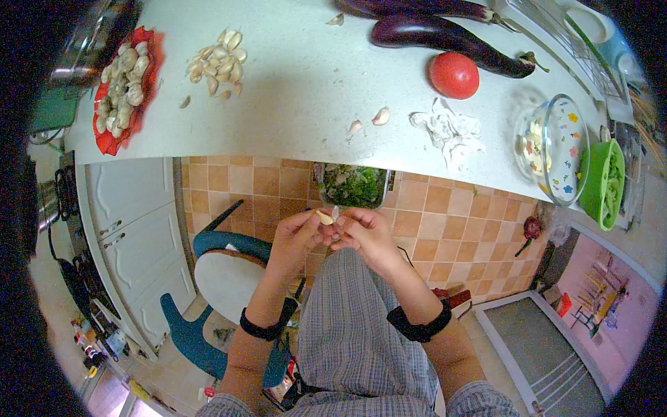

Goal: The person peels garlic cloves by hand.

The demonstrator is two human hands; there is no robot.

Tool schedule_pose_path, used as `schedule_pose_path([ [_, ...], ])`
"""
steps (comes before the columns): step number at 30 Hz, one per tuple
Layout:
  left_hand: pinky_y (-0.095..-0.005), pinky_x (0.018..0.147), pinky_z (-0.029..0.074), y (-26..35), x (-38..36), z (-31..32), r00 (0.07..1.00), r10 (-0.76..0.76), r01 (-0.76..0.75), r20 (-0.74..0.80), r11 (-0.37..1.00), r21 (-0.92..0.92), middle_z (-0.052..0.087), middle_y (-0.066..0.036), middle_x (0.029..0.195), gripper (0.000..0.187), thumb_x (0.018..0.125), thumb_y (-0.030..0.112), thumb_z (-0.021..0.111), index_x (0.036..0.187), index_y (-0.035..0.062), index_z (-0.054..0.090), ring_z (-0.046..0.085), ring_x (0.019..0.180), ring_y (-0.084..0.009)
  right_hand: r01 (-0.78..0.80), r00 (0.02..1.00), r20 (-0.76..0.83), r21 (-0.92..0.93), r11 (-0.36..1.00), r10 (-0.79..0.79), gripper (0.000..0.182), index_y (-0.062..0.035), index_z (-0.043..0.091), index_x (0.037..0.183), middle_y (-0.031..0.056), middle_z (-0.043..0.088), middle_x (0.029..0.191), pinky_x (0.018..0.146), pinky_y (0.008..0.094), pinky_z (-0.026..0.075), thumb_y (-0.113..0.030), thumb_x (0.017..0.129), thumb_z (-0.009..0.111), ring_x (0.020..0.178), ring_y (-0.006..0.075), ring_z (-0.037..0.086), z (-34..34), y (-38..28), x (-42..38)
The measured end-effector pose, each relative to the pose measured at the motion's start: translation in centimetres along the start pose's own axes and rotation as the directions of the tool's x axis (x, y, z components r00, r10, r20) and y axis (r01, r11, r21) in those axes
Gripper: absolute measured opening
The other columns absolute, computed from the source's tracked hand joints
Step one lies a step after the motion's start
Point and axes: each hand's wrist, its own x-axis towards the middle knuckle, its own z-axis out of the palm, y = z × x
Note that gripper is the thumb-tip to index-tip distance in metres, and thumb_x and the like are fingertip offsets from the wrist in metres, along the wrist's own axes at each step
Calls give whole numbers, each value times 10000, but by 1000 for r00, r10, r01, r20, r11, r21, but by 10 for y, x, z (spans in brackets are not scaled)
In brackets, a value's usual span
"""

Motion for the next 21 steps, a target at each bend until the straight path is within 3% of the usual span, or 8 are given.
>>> schedule_pose_path([
  [2,-224,677,462,-6,2,-3,996,3,11,84,987,-158,589,-52,857,274,874,183,455,1062,1,533,556,771,-94,-46,999,20,71,996,44,125,16,532,844,51,542,721,588,256,500,-95,840,475,655,135,569,3,-3,-1],
  [5,-220,710,452,3,0,8,1000,6,-6,-5,988,-154,576,-49,916,285,875,187,453,1087,7,518,545,810,-87,81,996,-30,-170,982,-88,77,5,533,843,42,531,721,579,240,473,-62,809,518,655,123,553,5,1,0],
  [7,-213,728,443,3,1,4,1000,10,-8,15,993,-119,571,-44,937,290,874,188,452,1097,12,512,541,827,-87,460,845,62,-590,663,-531,75,9,528,835,55,536,756,581,211,461,15,763,549,667,111,549,3,9,1],
  [10,-203,759,425,7,-1,4,999,16,-13,35,996,-87,563,-37,968,286,863,162,467,1108,19,508,534,857,-89,526,752,190,-750,402,-631,127,7,533,809,68,535,766,574,207,445,62,705,579,648,105,531,6,0,-4],
  [13,-204,773,418,15,-5,6,997,62,-63,40,998,18,560,-36,984,283,837,102,501,1107,19,510,531,881,-95,544,708,236,-783,301,-666,126,8,533,785,78,531,769,578,212,442,53,684,594,631,106,514,8,-3,-3],
  [17,-226,778,430,18,-6,5,991,127,-130,27,978,161,556,-50,1004,298,797,31,541,1092,0,513,532,899,-108,549,711,222,-768,330,-667,134,-10,528,748,87,516,704,538,254,430,28,659,621,595,175,523,9,-2,-2],
  [20,-243,791,435,15,-6,6,991,127,-129,32,987,96,553,-58,1003,277,806,47,536,1075,-17,517,533,907,-121,548,756,247,-745,381,-606,122,8,524,805,67,530,768,572,203,439,58,705,573,643,101,517,5,4,-1],
  [21,-243,791,435,14,-7,6,992,126,-129,31,987,96,553,-58,1003,277,806,47,536,1075,-17,517,533,907,-121,507,814,129,-632,586,-566,94,2,522,817,62,543,755,566,217,446,29,737,563,643,111,537,7,8,0],
])
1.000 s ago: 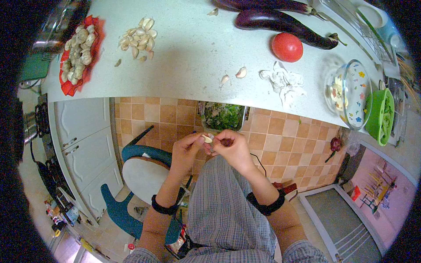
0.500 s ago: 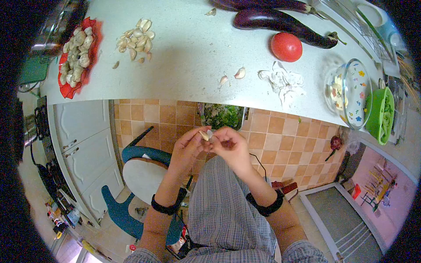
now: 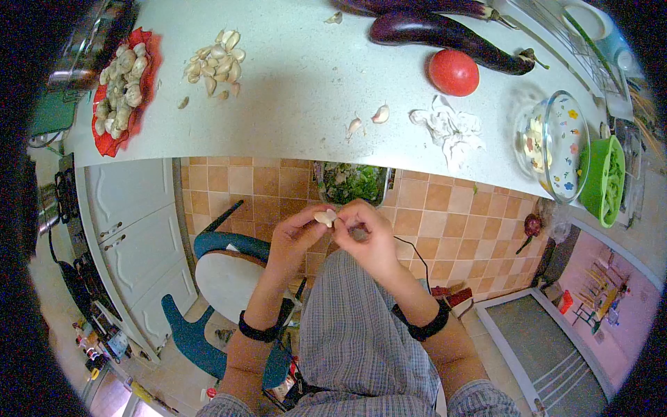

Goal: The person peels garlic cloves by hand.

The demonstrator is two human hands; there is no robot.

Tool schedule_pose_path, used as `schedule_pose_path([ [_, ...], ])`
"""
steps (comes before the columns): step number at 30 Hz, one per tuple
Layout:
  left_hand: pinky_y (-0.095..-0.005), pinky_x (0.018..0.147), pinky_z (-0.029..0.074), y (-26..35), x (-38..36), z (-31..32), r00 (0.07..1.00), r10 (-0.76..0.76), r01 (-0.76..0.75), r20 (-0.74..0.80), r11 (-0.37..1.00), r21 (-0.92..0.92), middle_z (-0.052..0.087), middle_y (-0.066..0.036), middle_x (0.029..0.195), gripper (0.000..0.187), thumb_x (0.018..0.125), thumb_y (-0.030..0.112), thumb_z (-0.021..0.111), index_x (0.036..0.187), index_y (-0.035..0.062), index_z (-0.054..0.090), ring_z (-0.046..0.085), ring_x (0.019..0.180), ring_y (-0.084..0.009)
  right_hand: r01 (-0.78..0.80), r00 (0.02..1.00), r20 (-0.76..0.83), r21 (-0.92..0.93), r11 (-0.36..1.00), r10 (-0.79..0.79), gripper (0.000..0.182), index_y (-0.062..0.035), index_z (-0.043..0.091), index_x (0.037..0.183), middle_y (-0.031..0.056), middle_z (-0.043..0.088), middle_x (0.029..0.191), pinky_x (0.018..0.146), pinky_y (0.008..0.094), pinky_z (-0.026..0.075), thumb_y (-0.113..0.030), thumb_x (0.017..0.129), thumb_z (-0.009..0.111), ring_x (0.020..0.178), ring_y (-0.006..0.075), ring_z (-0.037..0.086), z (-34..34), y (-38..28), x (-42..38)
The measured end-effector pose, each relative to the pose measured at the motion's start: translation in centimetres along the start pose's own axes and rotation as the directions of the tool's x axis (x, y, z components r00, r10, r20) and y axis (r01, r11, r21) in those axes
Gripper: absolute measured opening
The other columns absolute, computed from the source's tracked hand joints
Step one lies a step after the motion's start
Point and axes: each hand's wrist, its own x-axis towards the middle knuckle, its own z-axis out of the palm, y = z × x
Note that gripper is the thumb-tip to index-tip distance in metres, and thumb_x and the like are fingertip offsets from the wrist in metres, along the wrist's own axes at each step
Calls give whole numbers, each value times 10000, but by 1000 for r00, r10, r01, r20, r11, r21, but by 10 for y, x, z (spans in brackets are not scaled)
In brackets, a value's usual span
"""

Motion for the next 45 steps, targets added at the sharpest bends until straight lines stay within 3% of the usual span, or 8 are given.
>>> schedule_pose_path([
  [4,-260,827,403,3,-2,1,999,-36,37,11,997,-61,555,-62,1013,231,797,72,539,1014,-7,552,518,920,-130,-388,909,22,413,824,417,73,7,522,881,53,575,777,578,219,467,-35,826,499,662,101,566,3,-15,-1],
  [7,-263,811,417,1,-1,1,1000,14,-13,25,1000,-25,553,-66,1014,217,809,76,523,1006,-10,550,527,908,-134,-386,894,24,548,742,447,95,14,533,887,63,589,773,588,214,470,-55,838,492,662,105,572,4,-10,-1],
  [14,-256,788,434,-2,-1,-7,1000,-4,6,-24,997,80,561,-80,970,248,832,62,494,1070,-8,511,547,896,-125,-365,922,-39,256,895,386,68,4,575,844,32,567,744,621,203,452,-39,796,552,648,92,547,-3,-8,4],
  [16,-257,769,445,-4,-1,-5,999,38,-33,-37,990,137,561,-76,987,241,824,60,501,1055,-5,521,549,877,-137,-264,958,-117,9,965,263,96,9,596,830,37,576,726,601,206,449,-40,749,608,657,94,547,-4,-5,3],
  [18,-258,751,455,-7,0,-6,996,81,-70,-49,978,194,560,-72,1004,235,815,58,507,1041,-3,531,552,859,-149,-184,977,-105,9,983,184,117,11,598,842,46,572,745,603,207,446,-33,735,618,669,98,546,0,-6,5],
  [22,-258,693,456,-8,4,-6,942,326,-306,82,732,608,554,-121,956,319,787,73,536,1093,-5,492,567,829,-195,-81,997,11,-47,996,81,166,12,600,887,71,567,813,615,216,446,-19,725,620,719,117,550,0,-10,7],
  [31,-343,755,434,5,-5,0,977,200,-193,74,683,704,542,-159,954,355,766,112,551,1108,32,501,542,869,-302,-350,934,167,262,899,315,116,14,613,859,72,591,824,680,215,431,-34,753,603,759,110,547,-10,1,9],
  [45,-340,775,427,0,-2,1,977,202,-194,62,742,641,547,-167,957,359,764,103,551,1116,45,504,542,878,-293,-342,939,110,225,913,324,121,13,615,866,66,603,828,684,216,430,-50,764,596,759,106,549,-6,1,5],
])
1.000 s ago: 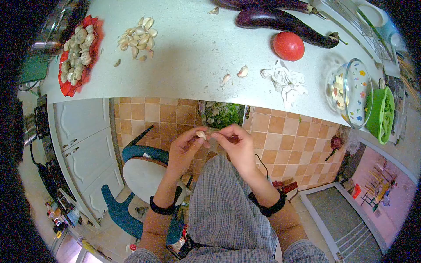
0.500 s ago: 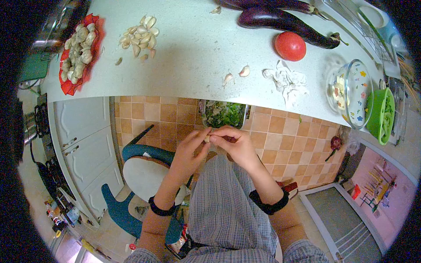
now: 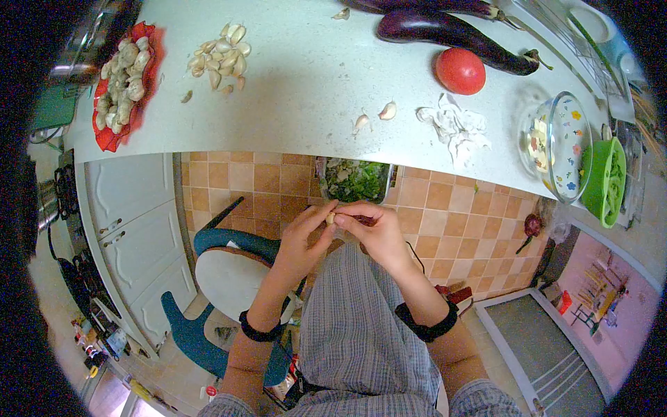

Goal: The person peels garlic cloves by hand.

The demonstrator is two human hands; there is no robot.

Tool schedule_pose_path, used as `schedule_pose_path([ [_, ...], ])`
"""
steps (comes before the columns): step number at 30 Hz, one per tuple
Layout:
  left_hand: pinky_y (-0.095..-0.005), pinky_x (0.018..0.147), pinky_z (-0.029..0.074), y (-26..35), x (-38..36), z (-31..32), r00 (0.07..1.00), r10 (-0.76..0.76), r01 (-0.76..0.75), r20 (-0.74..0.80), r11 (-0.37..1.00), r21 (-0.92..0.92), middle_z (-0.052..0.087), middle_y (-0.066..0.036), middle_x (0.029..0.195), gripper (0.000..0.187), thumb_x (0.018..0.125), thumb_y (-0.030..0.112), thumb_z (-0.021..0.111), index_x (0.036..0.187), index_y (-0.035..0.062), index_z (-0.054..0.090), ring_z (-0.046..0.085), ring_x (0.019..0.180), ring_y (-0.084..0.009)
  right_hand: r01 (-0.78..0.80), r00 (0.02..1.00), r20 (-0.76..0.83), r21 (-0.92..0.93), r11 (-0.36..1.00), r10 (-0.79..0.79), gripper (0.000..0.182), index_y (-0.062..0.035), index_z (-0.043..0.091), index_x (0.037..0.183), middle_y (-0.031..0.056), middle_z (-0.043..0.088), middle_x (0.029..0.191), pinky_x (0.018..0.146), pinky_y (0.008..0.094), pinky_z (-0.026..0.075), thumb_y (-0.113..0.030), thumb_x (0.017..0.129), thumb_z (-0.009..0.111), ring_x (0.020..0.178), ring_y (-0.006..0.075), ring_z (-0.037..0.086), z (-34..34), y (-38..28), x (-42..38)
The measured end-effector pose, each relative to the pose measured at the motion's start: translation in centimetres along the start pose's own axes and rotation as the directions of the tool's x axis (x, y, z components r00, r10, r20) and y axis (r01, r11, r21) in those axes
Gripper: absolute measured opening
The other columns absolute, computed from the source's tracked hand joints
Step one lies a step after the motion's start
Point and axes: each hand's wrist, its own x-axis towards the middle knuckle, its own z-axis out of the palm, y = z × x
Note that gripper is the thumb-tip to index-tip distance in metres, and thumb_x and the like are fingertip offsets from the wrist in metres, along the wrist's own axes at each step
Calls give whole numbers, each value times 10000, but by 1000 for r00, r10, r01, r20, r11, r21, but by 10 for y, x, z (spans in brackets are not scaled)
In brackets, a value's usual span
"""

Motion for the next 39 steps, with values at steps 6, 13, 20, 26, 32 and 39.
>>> schedule_pose_path([
  [6,-320,776,423,3,-2,0,1000,-13,14,-22,999,33,551,-147,959,352,774,97,547,1121,53,504,546,872,-275,-96,994,-56,-56,994,93,129,11,608,866,58,607,830,674,211,437,-77,772,598,729,95,553,4,-3,-4],
  [13,-287,780,426,-2,-5,-2,997,-71,64,-30,978,-197,551,-108,1021,322,821,74,483,1142,55,486,543,887,-187,-120,992,46,98,988,116,125,27,545,907,53,592,807,678,223,446,-56,816,523,721,101,558,5,-4,-3],
  [20,-214,788,391,-18,-6,-4,965,-228,260,127,786,-561,502,-38,1082,343,884,108,396,1225,70,411,483,896,-92,-49,994,-93,128,991,62,93,20,542,878,48,580,841,712,232,441,-20,795,533,789,113,556,-6,4,0],
  [26,-281,747,412,-20,-3,0,1000,7,-7,8,999,-53,499,-123,1014,352,865,94,390,1210,26,397,525,846,-222,291,954,24,-302,908,-298,127,3,583,863,79,581,812,675,247,436,9,738,564,761,155,556,4,-9,3],
  [32,-340,725,420,0,-5,0,997,72,-73,15,972,223,473,-167,972,388,821,65,412,1205,11,384,510,854,-312,221,972,-3,-323,920,-234,102,1,605,823,96,584,783,635,254,437,-12,723,590,714,172,557,4,-8,3],
  [39,-370,721,421,6,-5,-2,993,66,-94,99,943,320,468,-172,976,426,797,61,425,1212,-9,358,503,864,-324,199,980,61,-291,936,-189,90,16,587,819,81,560,802,671,234,439,5,731,576,742,140,546,-4,-4,2],
])
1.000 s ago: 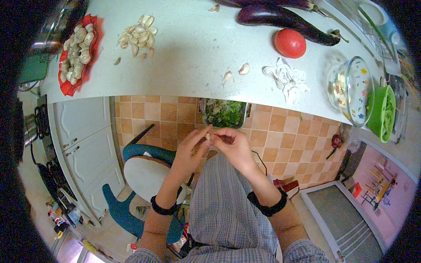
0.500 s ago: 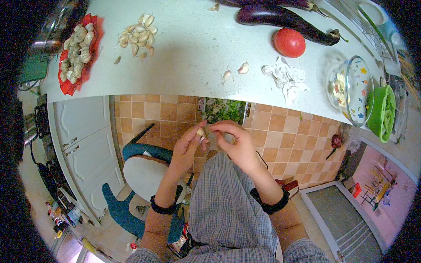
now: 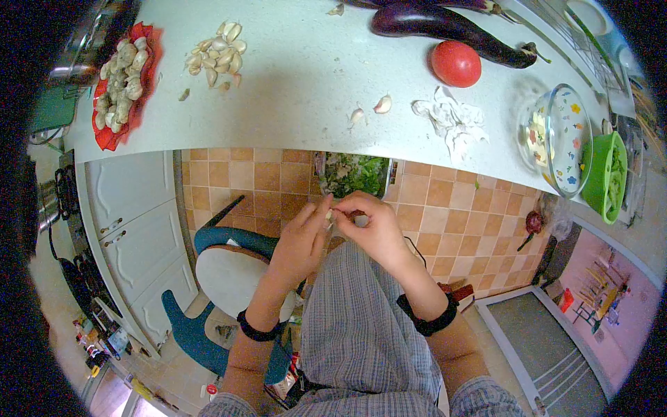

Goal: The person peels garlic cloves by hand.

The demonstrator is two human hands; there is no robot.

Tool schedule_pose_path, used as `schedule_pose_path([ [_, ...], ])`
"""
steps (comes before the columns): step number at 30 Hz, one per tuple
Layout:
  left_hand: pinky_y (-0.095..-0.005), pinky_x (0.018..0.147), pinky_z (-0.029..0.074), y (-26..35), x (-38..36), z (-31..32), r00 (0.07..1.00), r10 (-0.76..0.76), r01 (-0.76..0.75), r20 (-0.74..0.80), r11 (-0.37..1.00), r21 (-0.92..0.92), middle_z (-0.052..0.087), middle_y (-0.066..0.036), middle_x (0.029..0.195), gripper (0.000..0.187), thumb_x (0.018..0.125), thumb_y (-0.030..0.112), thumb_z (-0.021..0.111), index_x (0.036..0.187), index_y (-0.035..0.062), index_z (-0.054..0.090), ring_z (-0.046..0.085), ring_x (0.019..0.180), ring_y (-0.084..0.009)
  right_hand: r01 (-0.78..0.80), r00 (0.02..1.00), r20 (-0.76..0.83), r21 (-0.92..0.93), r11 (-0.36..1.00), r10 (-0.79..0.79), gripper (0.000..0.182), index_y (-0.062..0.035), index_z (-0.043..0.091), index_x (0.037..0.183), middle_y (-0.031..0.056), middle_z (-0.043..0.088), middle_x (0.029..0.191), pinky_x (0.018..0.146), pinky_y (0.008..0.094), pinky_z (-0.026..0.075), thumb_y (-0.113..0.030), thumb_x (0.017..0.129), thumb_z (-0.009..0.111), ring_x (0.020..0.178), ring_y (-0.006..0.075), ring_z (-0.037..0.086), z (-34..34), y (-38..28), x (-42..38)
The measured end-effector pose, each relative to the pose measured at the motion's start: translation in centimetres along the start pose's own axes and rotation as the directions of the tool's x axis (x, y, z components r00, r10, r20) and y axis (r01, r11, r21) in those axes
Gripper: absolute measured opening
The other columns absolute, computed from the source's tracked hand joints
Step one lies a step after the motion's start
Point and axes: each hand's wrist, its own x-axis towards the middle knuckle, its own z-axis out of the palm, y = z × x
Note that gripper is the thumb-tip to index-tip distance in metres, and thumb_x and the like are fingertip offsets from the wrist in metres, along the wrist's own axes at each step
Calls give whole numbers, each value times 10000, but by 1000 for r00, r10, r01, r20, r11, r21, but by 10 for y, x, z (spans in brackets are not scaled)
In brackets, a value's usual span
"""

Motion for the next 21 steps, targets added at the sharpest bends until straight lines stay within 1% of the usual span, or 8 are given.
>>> schedule_pose_path([
  [6,-354,702,426,-5,-3,10,999,-11,8,-39,997,-75,489,-184,966,362,830,80,398,1182,-2,408,518,823,-310,-100,995,7,82,992,100,115,22,553,854,42,539,840,705,211,435,42,742,537,767,94,530,4,8,-3],
  [8,-328,729,429,-1,-2,8,992,-126,105,-31,919,-380,522,-165,1001,319,855,99,394,1155,4,447,535,865,-267,-118,993,-8,135,984,120,121,20,550,861,35,541,842,703,209,433,42,744,530,763,88,527,6,6,-3],
  [9,-328,729,429,-2,-2,9,992,-125,104,-31,919,-380,522,-165,1001,319,855,99,394,1155,4,447,535,865,-267,-159,986,-6,271,949,167,100,12,561,847,40,551,806,665,214,434,11,747,554,740,87,528,7,2,-2],
  [11,-292,752,425,-6,-4,11,943,-313,312,115,703,-640,548,-140,1005,297,872,114,391,1140,15,472,543,877,-225,-195,977,3,400,895,212,85,4,573,832,45,560,770,627,218,436,-20,750,577,717,86,530,8,-5,-1],
  [14,-270,736,429,-8,-4,11,973,-231,201,2,842,-501,561,-131,959,301,868,108,398,1148,22,467,551,831,-210,-202,977,2,356,913,215,97,4,584,840,55,571,791,626,219,437,-40,754,591,716,100,542,9,-7,-2],
  [15,-270,736,429,-11,-4,13,973,-231,201,2,842,-501,561,-131,959,301,868,108,398,1148,22,467,551,831,-210,-133,989,-34,245,960,146,102,4,590,839,60,574,799,621,218,438,-46,750,598,707,108,547,9,-2,-1],
  [17,-321,738,410,-17,-3,16,993,-20,-11,-120,968,-252,525,-173,948,333,863,115,399,1181,24,431,525,835,-275,-64,996,-61,128,990,72,108,3,595,838,64,577,807,617,218,439,-53,746,606,697,117,551,7,1,-1],
  [21,-355,766,409,-10,-4,10,991,-132,115,-36,943,-313,514,-187,1004,343,851,113,410,1182,27,428,515,905,-318,-59,997,-46,104,993,64,92,6,595,818,64,582,783,602,216,439,-49,744,602,673,114,552,7,2,-1],
])
